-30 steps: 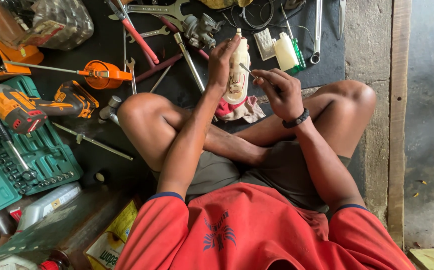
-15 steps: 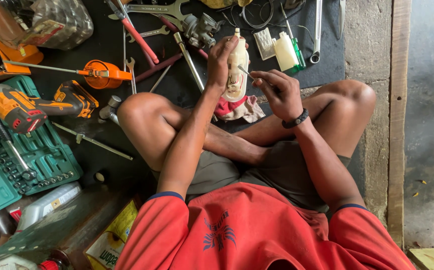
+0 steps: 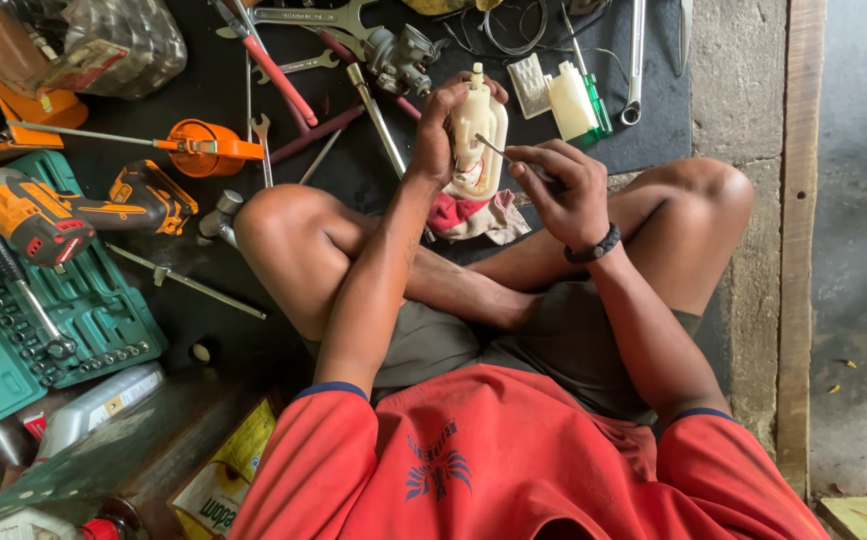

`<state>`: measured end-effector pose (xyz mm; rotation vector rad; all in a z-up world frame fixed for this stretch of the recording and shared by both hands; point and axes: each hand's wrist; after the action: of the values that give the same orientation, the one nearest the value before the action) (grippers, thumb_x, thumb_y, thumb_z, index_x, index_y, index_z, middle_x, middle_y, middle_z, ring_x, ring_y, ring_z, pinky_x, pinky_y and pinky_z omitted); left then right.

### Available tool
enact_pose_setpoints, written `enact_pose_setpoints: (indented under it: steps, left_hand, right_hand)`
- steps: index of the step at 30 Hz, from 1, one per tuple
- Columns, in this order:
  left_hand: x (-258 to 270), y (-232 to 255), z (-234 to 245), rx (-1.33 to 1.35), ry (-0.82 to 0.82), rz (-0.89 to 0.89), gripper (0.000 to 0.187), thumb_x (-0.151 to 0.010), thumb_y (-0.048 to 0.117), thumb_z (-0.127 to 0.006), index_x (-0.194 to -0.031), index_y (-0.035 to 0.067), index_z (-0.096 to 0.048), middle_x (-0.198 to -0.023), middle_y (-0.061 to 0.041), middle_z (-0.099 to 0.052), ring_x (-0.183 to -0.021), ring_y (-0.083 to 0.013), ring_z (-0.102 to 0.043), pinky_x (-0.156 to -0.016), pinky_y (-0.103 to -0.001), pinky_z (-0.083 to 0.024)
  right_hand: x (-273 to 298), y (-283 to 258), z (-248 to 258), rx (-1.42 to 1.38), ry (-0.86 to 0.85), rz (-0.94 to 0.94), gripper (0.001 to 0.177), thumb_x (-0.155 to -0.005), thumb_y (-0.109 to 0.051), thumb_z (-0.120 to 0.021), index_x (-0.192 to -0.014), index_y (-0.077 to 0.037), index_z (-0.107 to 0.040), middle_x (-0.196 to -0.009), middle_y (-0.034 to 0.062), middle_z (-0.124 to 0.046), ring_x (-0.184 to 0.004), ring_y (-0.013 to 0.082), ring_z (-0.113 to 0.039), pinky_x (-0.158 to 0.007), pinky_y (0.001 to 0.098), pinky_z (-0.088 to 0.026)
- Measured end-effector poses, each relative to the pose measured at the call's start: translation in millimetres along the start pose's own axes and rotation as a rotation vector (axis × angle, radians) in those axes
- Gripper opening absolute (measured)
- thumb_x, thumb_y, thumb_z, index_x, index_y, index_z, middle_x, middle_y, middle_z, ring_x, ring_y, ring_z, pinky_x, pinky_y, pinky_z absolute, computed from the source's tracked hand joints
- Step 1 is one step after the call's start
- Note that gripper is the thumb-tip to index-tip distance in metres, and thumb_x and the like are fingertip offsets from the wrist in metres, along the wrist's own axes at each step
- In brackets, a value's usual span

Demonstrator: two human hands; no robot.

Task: Repairing a motorcycle fuel pump assembly.

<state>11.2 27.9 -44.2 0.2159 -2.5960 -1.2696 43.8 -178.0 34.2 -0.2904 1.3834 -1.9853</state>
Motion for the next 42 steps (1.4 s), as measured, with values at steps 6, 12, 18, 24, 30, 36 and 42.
enact_pose_setpoints:
  steps: [6,12,18,24,30,36,42]
  left_hand:
    - [1,4,-1,-0.139,-0.054,-0.022,0.043,-0.095,0.04,-0.054,-0.107,0.0,-0.066,-0.1,-0.012,-0.069,-0.083,-0.0176,-0.066,-0.074,-0.032,-0.056]
    - [-3,-7,7,-0.147,-0.028,-0.058,0.04,-0.093,0.039,-0.066,-0.102,0.0,-0.068,-0.093,-0.009,-0.069,-0.077,-0.0139,-0.065,-0.071,-0.029,-0.055]
    - [-7,-13,9,-0.222,0.158,-0.113,0.039,-0.088,0.039,-0.072,-0.093,0.001,-0.072,-0.077,-0.004,-0.068,-0.066,-0.0104,-0.063,-0.061,-0.026,-0.05]
    - [-14,-29,14,-0.137,0.134,-0.169,0.035,-0.088,0.035,-0.075,-0.097,0.0,-0.072,-0.086,-0.005,-0.074,-0.076,-0.0106,-0.067,-0.07,-0.026,-0.053]
    - [-18,-35,16,-0.12,0.134,-0.2,0.034,-0.089,0.033,-0.075,-0.096,0.0,-0.073,-0.088,-0.007,-0.075,-0.079,-0.0118,-0.069,-0.073,-0.026,-0.055]
    - [-19,-39,16,-0.295,0.265,-0.171,0.034,-0.083,0.035,-0.074,-0.092,0.002,-0.073,-0.077,-0.007,-0.072,-0.062,-0.0129,-0.062,-0.056,-0.028,-0.051]
    - [-10,-25,13,-0.257,0.228,-0.25,0.033,-0.088,0.034,-0.073,-0.094,0.002,-0.074,-0.086,-0.005,-0.074,-0.076,-0.0109,-0.068,-0.071,-0.027,-0.055]
  right_hand:
    - [4,-4,-2,0.018,0.0,0.002,0.017,-0.099,-0.006,-0.073,-0.116,-0.006,-0.077,-0.097,0.0086,-0.07,-0.075,0.0141,-0.067,-0.068,0.0278,-0.052]
    - [4,-13,-6,0.071,-0.008,-0.052,0.019,-0.097,-0.004,-0.075,-0.115,-0.006,-0.078,-0.096,0.0083,-0.071,-0.071,0.0146,-0.065,-0.063,0.0292,-0.05]
    - [5,-12,-16,0.15,-0.026,0.053,0.02,-0.098,-0.002,-0.074,-0.117,-0.006,-0.077,-0.1,0.0083,-0.071,-0.076,0.0137,-0.067,-0.065,0.0281,-0.051]
    - [8,-4,-19,0.177,0.003,-0.019,0.02,-0.097,-0.001,-0.074,-0.116,-0.005,-0.079,-0.093,0.0055,-0.07,-0.064,0.0101,-0.049,-0.058,0.026,-0.038]
    - [6,-5,-22,0.138,0.01,-0.034,0.019,-0.098,-0.003,-0.073,-0.116,-0.005,-0.078,-0.093,0.0044,-0.071,-0.066,0.0063,-0.051,-0.058,0.0241,-0.04]
    - [6,-2,-20,0.125,-0.002,-0.059,0.019,-0.097,-0.003,-0.074,-0.116,-0.004,-0.078,-0.091,0.0042,-0.07,-0.065,0.0069,-0.05,-0.058,0.0247,-0.04]
    - [5,-5,-20,0.085,0.004,-0.054,0.018,-0.097,-0.003,-0.074,-0.115,-0.004,-0.077,-0.094,0.0036,-0.071,-0.066,0.0055,-0.054,-0.059,0.0233,-0.042]
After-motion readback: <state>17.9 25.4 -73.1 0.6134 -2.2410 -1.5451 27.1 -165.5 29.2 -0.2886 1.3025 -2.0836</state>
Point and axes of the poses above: each hand's wrist, its own x-axis away from the middle knuckle, its own z-axis out of the back of the hand, y = z × x
